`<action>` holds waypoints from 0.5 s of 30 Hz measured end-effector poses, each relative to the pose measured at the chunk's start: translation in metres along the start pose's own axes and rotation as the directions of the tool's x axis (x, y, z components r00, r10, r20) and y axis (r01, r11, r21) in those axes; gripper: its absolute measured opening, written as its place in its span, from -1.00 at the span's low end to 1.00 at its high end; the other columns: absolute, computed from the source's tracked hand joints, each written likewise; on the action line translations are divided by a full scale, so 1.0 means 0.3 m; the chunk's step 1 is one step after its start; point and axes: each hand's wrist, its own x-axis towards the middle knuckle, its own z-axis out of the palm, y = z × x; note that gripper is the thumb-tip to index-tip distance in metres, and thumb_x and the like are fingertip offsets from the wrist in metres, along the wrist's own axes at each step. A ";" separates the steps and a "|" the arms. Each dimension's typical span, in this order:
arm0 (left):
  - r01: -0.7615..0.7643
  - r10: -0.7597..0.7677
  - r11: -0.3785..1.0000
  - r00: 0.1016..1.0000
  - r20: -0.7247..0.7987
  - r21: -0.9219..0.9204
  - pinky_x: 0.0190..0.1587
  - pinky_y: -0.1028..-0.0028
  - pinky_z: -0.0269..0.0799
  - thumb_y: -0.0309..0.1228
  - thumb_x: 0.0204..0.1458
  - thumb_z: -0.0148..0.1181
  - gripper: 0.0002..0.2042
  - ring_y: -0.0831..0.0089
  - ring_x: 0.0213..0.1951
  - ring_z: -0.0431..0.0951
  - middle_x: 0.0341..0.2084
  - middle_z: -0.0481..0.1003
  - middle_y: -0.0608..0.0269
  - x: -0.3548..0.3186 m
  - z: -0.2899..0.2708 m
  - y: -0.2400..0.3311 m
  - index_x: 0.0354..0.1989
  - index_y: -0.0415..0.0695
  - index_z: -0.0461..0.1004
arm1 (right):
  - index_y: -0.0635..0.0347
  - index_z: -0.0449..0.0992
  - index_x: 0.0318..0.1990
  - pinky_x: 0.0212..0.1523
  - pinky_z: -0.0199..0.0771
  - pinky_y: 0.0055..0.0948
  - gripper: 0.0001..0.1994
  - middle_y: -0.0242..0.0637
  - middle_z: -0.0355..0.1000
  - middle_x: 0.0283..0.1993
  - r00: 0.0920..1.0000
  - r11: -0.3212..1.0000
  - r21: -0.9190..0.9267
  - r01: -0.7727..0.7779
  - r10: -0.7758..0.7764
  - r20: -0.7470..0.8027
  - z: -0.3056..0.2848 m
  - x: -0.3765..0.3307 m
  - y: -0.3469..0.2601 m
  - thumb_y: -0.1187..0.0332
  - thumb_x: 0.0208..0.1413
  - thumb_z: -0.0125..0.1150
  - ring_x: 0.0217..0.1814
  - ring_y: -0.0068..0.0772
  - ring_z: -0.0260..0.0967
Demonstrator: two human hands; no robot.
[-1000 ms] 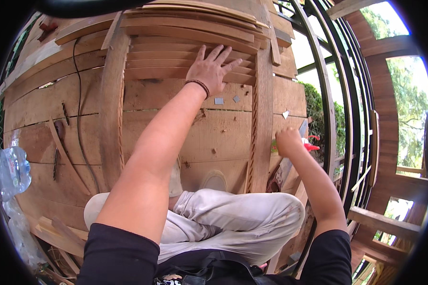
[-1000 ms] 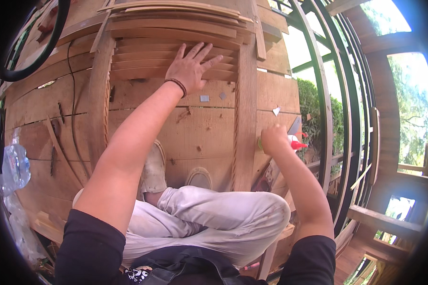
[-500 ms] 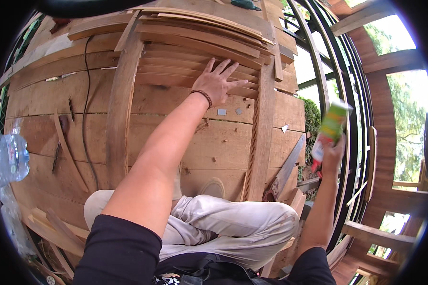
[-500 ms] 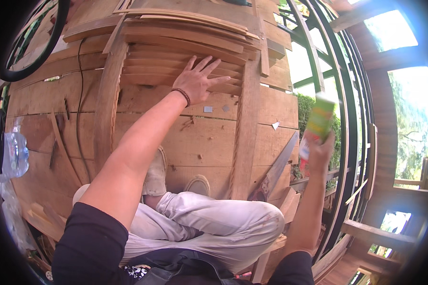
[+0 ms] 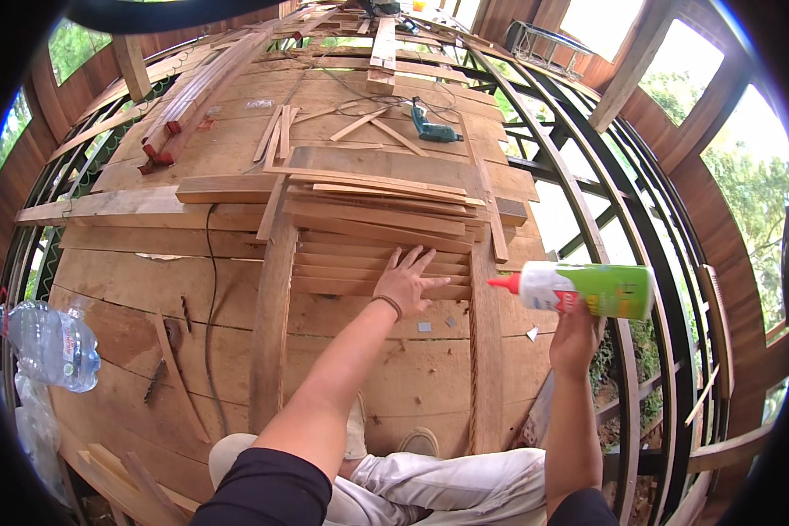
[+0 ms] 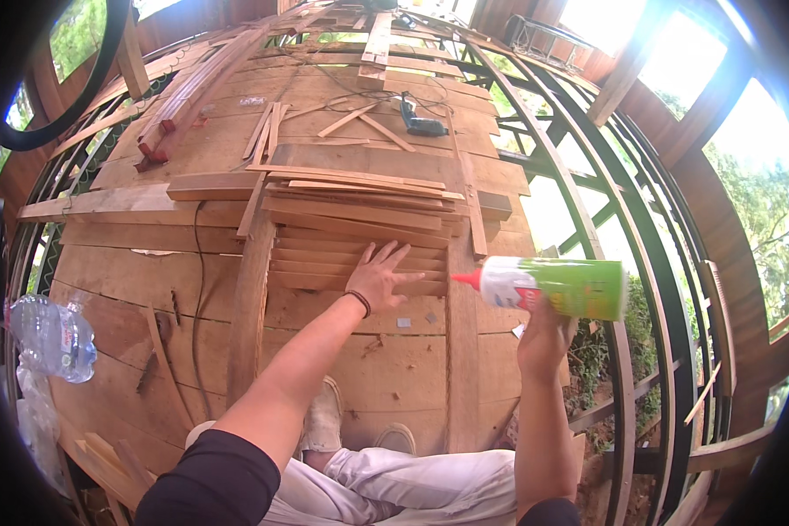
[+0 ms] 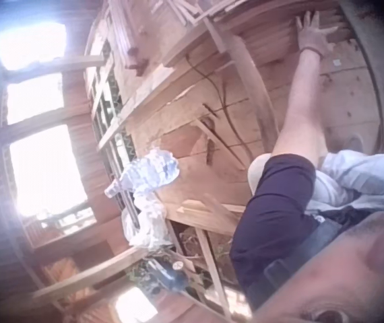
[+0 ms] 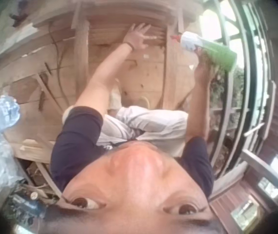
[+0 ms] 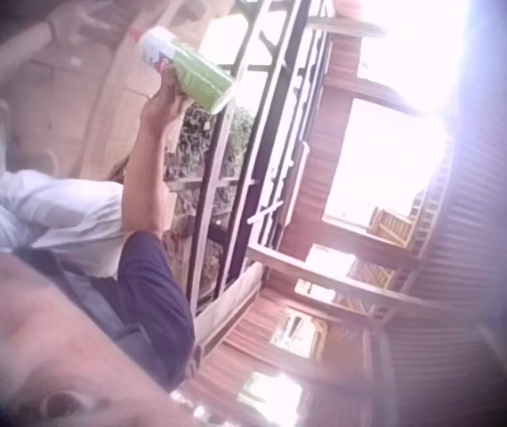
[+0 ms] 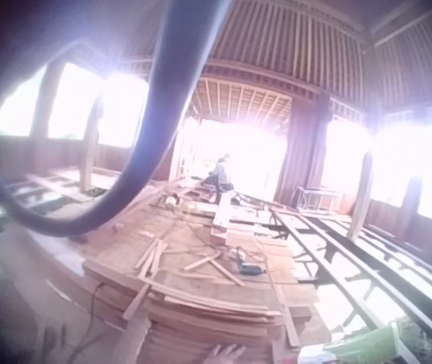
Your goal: The person assembles a curved wooden structure by applying glue to thin wooden slats and inserting them between two vertical supports. The person repeatedly picks up slats, applies glue, and presses them into place, gradually building up the curved wall.
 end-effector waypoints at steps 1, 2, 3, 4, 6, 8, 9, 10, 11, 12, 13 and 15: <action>-0.001 0.001 1.000 1.000 0.017 -0.006 0.56 -0.03 -0.27 -0.01 0.08 0.32 -0.44 0.21 0.56 -0.09 0.56 -0.03 0.23 0.007 -0.013 0.000 0.31 0.62 0.41 | 0.23 0.26 0.34 0.30 0.43 -0.13 -0.43 -0.17 0.41 0.23 0.998 0.994 -0.083 -0.066 0.067 0.020 -0.008 0.004 -0.009 0.44 0.20 0.31 0.26 -0.17 0.44; 0.015 -0.015 1.000 1.000 0.019 -0.006 0.56 -0.03 -0.28 -0.02 0.08 0.32 -0.46 0.21 0.56 -0.10 0.56 -0.03 0.23 0.000 -0.018 -0.020 0.30 0.62 0.43 | 0.35 0.45 0.15 0.17 0.50 -0.28 -0.58 -0.19 0.45 0.12 0.993 0.993 -0.025 -0.116 0.117 0.034 0.073 0.000 -0.042 0.47 0.14 0.35 0.13 -0.35 0.45; 0.018 -0.018 1.000 0.999 0.027 -0.023 0.56 -0.03 -0.28 -0.02 0.08 0.32 -0.48 0.22 0.56 -0.10 0.56 -0.02 0.23 -0.001 -0.008 -0.020 0.28 0.62 0.45 | 0.35 0.47 0.13 0.16 0.51 -0.30 -0.59 -0.20 0.48 0.09 0.994 0.993 -0.064 -0.096 0.099 0.037 0.091 0.002 -0.033 0.48 0.12 0.36 0.11 -0.36 0.46; 0.024 -0.023 0.999 0.999 0.035 -0.037 0.56 -0.03 -0.28 -0.03 0.08 0.32 -0.49 0.22 0.57 -0.11 0.56 -0.02 0.23 -0.001 -0.003 -0.029 0.26 0.62 0.47 | 0.35 0.48 0.11 0.14 0.51 -0.31 -0.59 -0.22 0.50 0.05 0.996 0.992 -0.100 -0.077 0.082 0.043 0.104 0.009 -0.017 0.50 0.09 0.37 0.08 -0.37 0.47; 0.028 -0.027 0.999 0.998 0.056 -0.024 0.57 -0.02 -0.30 -0.02 0.12 0.29 -0.48 0.24 0.57 -0.13 0.57 -0.05 0.27 0.009 0.013 -0.029 0.30 0.64 0.42 | 0.34 0.52 0.08 0.12 0.52 -0.33 -0.60 -0.24 0.54 -0.01 0.992 0.972 -0.222 -0.080 0.099 0.076 0.099 0.008 -0.005 0.51 0.06 0.41 0.03 -0.39 0.49; 0.013 -0.011 0.999 0.999 0.040 -0.041 0.57 -0.02 -0.30 -0.03 0.12 0.29 -0.48 0.25 0.57 -0.12 0.57 -0.04 0.28 0.009 0.035 -0.003 0.30 0.64 0.42 | 0.32 0.55 0.05 0.11 0.54 -0.33 -0.61 -0.25 0.57 -0.03 0.985 0.928 -0.362 -0.084 0.132 0.108 0.075 0.017 0.015 0.52 0.04 0.45 0.00 -0.38 0.52; 0.011 -0.010 0.999 1.000 0.007 -0.048 0.57 -0.02 -0.29 -0.04 0.10 0.31 -0.49 0.25 0.57 -0.10 0.56 -0.01 0.27 0.008 0.033 -0.009 0.27 0.63 0.45 | 0.31 0.55 0.06 0.11 0.55 -0.33 -0.60 -0.25 0.57 -0.01 0.982 0.933 -0.353 -0.071 0.127 0.137 0.078 0.013 0.034 0.53 0.04 0.46 0.01 -0.38 0.52; 0.011 -0.012 0.998 1.000 -0.025 -0.056 0.56 -0.03 -0.28 -0.06 0.09 0.33 -0.50 0.24 0.56 -0.08 0.55 0.02 0.26 0.007 0.035 -0.005 0.25 0.62 0.48 | 0.31 0.54 0.06 0.11 0.56 -0.33 -0.59 -0.24 0.58 0.00 0.978 0.937 -0.344 -0.059 0.124 0.169 0.085 0.005 0.052 0.54 0.03 0.47 0.03 -0.38 0.53; 0.007 -0.009 0.998 1.000 -0.029 -0.061 0.56 -0.03 -0.28 -0.07 0.09 0.33 -0.51 0.25 0.56 -0.08 0.55 0.02 0.26 0.005 0.033 -0.008 0.25 0.61 0.48 | 0.31 0.54 0.07 0.11 0.56 -0.34 -0.58 -0.24 0.58 0.02 0.973 0.945 -0.323 -0.048 0.118 0.201 0.094 0.004 0.074 0.55 0.03 0.48 0.04 -0.39 0.53; 0.005 -0.007 0.998 0.999 -0.032 -0.067 0.56 -0.03 -0.27 -0.07 0.09 0.33 -0.51 0.25 0.56 -0.07 0.55 0.02 0.27 0.003 0.033 -0.008 0.25 0.61 0.49 | 0.30 0.54 0.08 0.14 0.58 -0.30 -0.56 -0.22 0.58 0.04 0.960 0.941 -0.330 -0.073 0.156 0.232 0.093 0.010 0.086 0.57 0.01 0.51 0.09 -0.38 0.54; 0.003 -0.005 0.997 0.999 -0.037 -0.073 0.56 -0.03 -0.27 -0.08 0.09 0.33 -0.51 0.26 0.56 -0.07 0.55 0.02 0.27 0.002 0.034 -0.009 0.24 0.61 0.49 | 0.30 0.54 0.08 0.15 0.59 -0.28 -0.56 -0.22 0.58 0.04 0.959 0.922 -0.382 -0.060 0.159 0.235 0.098 0.016 0.094 0.57 0.01 0.51 0.09 -0.37 0.54; 0.008 -0.011 0.997 0.999 -0.045 -0.073 0.56 -0.03 -0.26 -0.09 0.10 0.33 -0.52 0.25 0.56 -0.07 0.54 0.02 0.28 -0.006 0.036 -0.017 0.24 0.60 0.49 | 0.30 0.54 0.08 0.15 0.60 -0.24 -0.55 -0.21 0.59 0.04 0.955 0.879 -0.476 -0.037 0.172 0.243 0.124 0.018 0.105 0.56 0.01 0.52 0.10 -0.36 0.55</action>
